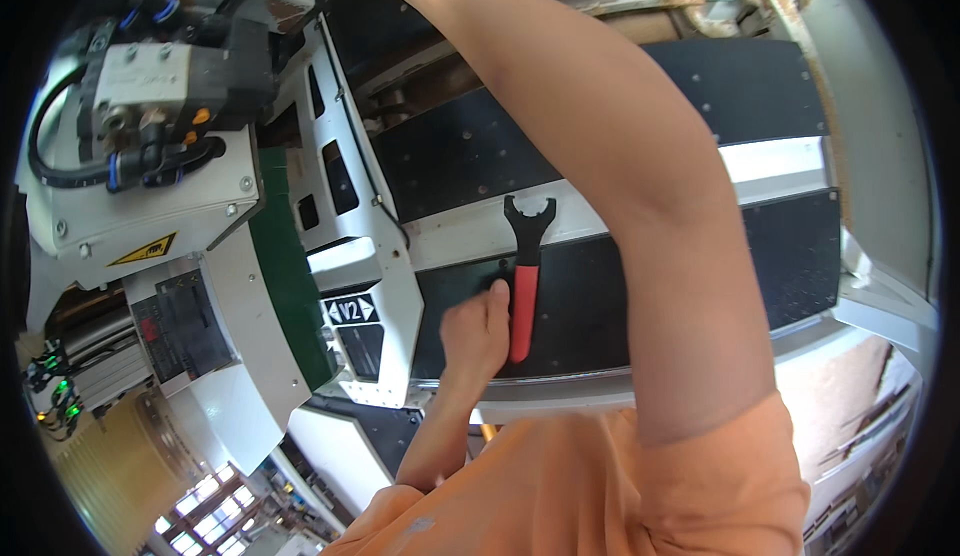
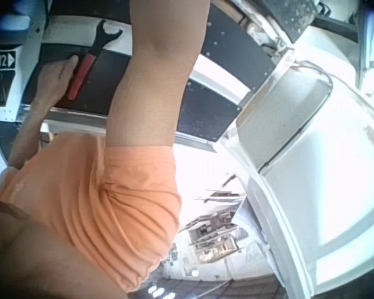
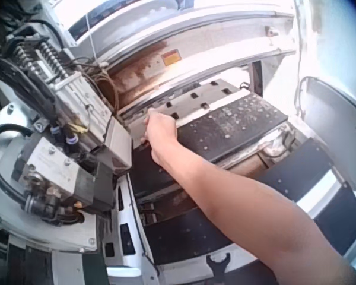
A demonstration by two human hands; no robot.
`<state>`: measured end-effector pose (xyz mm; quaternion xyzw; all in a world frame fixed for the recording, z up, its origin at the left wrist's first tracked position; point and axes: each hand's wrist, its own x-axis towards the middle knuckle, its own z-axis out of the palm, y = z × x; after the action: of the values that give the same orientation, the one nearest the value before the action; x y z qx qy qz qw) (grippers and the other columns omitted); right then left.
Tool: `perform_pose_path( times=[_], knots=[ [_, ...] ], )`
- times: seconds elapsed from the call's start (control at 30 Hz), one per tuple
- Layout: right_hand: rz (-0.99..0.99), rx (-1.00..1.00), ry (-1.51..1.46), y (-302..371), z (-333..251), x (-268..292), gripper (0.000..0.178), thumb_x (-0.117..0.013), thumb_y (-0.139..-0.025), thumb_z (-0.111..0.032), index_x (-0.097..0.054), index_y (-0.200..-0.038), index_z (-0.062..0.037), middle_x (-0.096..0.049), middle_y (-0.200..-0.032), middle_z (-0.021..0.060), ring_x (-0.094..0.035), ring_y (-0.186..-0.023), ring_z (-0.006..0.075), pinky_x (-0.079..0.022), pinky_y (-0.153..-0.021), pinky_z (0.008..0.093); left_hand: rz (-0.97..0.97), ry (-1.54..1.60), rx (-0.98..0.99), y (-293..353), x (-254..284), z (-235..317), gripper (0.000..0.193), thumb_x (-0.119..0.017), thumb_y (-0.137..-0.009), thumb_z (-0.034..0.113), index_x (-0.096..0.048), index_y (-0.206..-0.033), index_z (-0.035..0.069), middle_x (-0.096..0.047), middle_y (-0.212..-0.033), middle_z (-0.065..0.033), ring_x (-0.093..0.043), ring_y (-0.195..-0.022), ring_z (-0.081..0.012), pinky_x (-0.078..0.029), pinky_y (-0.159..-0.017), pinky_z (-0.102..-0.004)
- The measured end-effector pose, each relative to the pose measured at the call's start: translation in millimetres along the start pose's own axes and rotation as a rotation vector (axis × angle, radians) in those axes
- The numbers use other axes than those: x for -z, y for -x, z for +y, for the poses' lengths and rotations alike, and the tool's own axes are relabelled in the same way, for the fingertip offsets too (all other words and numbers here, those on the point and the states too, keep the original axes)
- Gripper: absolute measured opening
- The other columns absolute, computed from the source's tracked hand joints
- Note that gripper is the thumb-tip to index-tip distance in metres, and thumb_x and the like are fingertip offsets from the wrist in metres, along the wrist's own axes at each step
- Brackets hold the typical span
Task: The person scans white panels with a handheld barcode scanner, places them on a machine table, and uses a yellow tool to adjust the machine. They repeatedly pick up panels, scan them, and stack them on the floor.
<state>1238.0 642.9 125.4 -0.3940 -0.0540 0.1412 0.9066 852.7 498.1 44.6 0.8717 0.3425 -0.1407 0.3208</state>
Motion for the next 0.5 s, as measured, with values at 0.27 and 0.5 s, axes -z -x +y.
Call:
perform_pose_path(
  times=[0.27,0.5],
  knots=[
    [0.049,0.086,0.091,43,-24,10,0.044,-0.052,-0.096,-0.032,-0.070,-0.088,0.0085,-0.069,-0.072,0.0200,-0.068,-0.060,0.0297,-0.052,-0.060,0.0430,0.435,1.395,-0.241,-206,187,-27,0.060,-0.041,-0.104,0.049,-0.043,-0.143,0.003,-0.059,-0.137,-0.0214,-0.037,-0.043,-0.0028,-0.025,-0.038,-0.0180],
    [-0.173,0.377,1.193,36,-43,14,0.020,-0.067,-0.086,-0.015,-0.076,-0.093,0.0016,-0.074,-0.091,0.0149,-0.073,-0.078,0.0245,-0.055,-0.060,0.0362,-0.363,2.123,-0.772,-279,200,-18,0.060,-0.048,-0.096,0.062,-0.058,-0.133,0.015,-0.063,-0.127,-0.0069,-0.033,-0.040,-0.0023,-0.020,-0.039,-0.0170]
  ],
)
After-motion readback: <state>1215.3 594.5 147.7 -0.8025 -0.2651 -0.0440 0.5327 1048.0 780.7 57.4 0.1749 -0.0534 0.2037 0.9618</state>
